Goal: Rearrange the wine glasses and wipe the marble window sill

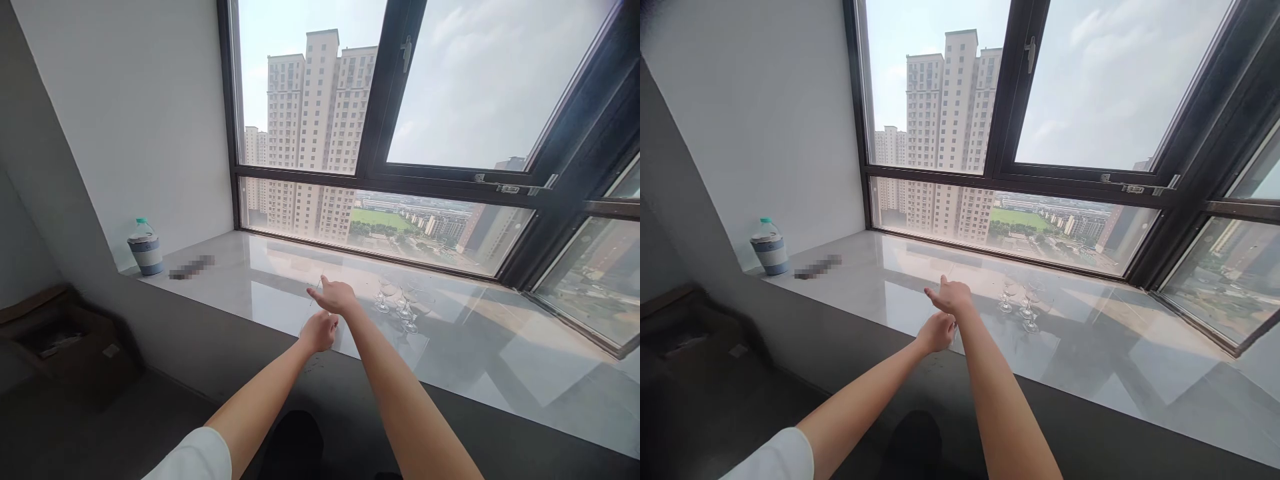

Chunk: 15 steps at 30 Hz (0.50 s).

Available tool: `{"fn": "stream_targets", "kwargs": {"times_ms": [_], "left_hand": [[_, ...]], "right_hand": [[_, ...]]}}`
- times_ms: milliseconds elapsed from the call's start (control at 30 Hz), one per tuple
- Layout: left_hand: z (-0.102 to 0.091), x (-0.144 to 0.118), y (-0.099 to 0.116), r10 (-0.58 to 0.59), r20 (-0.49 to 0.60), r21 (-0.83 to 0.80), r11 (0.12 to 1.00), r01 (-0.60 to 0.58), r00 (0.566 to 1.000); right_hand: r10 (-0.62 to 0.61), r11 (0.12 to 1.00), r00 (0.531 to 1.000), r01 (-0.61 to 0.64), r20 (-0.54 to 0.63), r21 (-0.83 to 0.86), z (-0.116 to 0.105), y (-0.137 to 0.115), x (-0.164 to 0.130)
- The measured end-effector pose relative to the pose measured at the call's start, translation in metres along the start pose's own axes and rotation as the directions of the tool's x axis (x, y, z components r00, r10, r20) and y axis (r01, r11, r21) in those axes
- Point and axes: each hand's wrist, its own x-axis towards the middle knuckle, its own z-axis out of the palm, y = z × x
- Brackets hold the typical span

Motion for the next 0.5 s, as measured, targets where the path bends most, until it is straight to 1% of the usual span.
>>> {"fn": "stream_targets", "kwargs": {"times_ms": [133,300,500], "left_hand": [[0.0,0.001,0.001,0.03,-0.016,-0.011,0.999,-0.03,0.999],[-0.006,-0.002,0.003,0.078,-0.033,-0.061,0.995,-0.079,0.996],[-0.013,-0.005,0.005,0.051,-0.018,-0.116,0.992,-0.053,0.999]], "right_hand": [[-0.007,1.0,0.999,0.006,-0.053,-0.01,0.006,0.002,-0.003],[-0.004,1.0,0.986,-0.001,-0.169,-0.026,0.018,0.001,-0.006],[0.003,0.998,0.955,-0.023,-0.298,-0.063,0.03,0.002,-0.006]]}}
